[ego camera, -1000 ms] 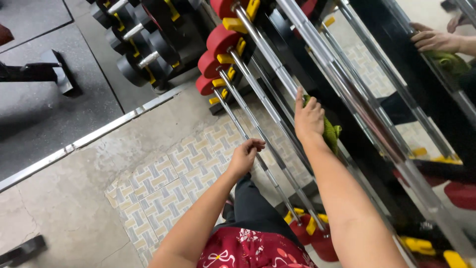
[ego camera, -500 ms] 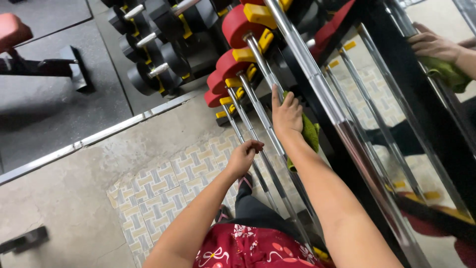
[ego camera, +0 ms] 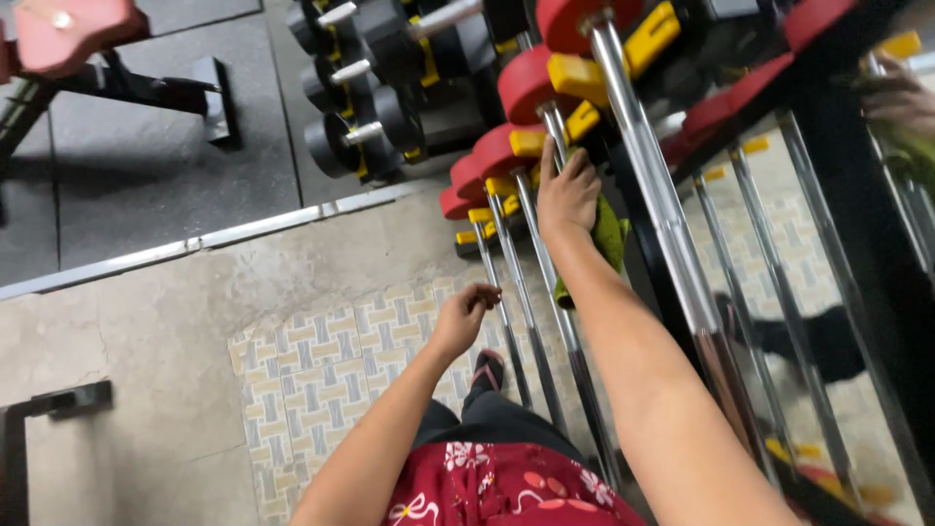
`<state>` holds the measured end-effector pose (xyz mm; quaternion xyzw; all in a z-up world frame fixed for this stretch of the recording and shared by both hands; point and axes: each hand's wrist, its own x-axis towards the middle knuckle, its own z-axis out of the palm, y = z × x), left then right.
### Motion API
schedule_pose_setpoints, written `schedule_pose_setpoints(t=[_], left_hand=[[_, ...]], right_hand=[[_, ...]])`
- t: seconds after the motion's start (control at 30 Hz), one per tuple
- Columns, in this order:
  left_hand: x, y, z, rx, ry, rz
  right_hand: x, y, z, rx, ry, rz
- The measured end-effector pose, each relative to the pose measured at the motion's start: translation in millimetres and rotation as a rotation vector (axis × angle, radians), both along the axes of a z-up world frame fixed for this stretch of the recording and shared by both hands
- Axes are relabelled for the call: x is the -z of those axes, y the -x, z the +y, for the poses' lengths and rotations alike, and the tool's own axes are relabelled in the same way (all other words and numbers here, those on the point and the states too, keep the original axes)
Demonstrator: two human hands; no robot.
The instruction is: Cleaning a weight bench and gym racks with a cloth and spray.
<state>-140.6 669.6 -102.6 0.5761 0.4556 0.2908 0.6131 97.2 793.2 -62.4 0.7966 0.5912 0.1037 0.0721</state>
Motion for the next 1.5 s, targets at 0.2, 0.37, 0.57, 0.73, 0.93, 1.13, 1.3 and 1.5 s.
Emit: schedule_pose_setpoints(t=[0.2, 0.37, 0.57, 0.73, 0.93, 1.13, 1.3, 1.5], left_hand=[[-12.8, 0.9, 17.4, -0.030, 0.023, 0.043], [11.5, -12.4, 30.7, -0.030, 0.028, -0.026], [-19.9, -23.1, 50.2, 0.039, -0.052, 0.040], [2.0, -33.8, 65.5, 0.061, -0.037, -0.024], [16.0, -36.5, 86.9, 0.151, -0.005, -0.203], [-12.3, 16.5, 136.0, 0.248, -0.075, -0.286], [-16.8, 54.9, 192.6, 0.285, -0.031, -0.028], [-20.1, 95.0, 276.9, 0.145, -0.014, -0.296]], right_hand=[[3.9, 2.5, 27.1, -0.040, -0.071, -0.018], [12.7, 3.6, 37.9, 0.010, -0.067, 0.060], [31.3, -1.6, 29.1, -0.014, -0.226, 0.071], [-20.1, 25.0, -7.3, -0.060, -0.338, 0.277], [-21.3, 83.1, -57.9, -0.140, -0.551, 0.759], [-2.4, 125.9, -45.8, 0.054, -0.575, 1.234], [-6.3, 139.6, -8.6, 0.293, -0.568, 2.120], [-55.5, 151.4, 29.8, 0.295, -0.093, 2.110]])
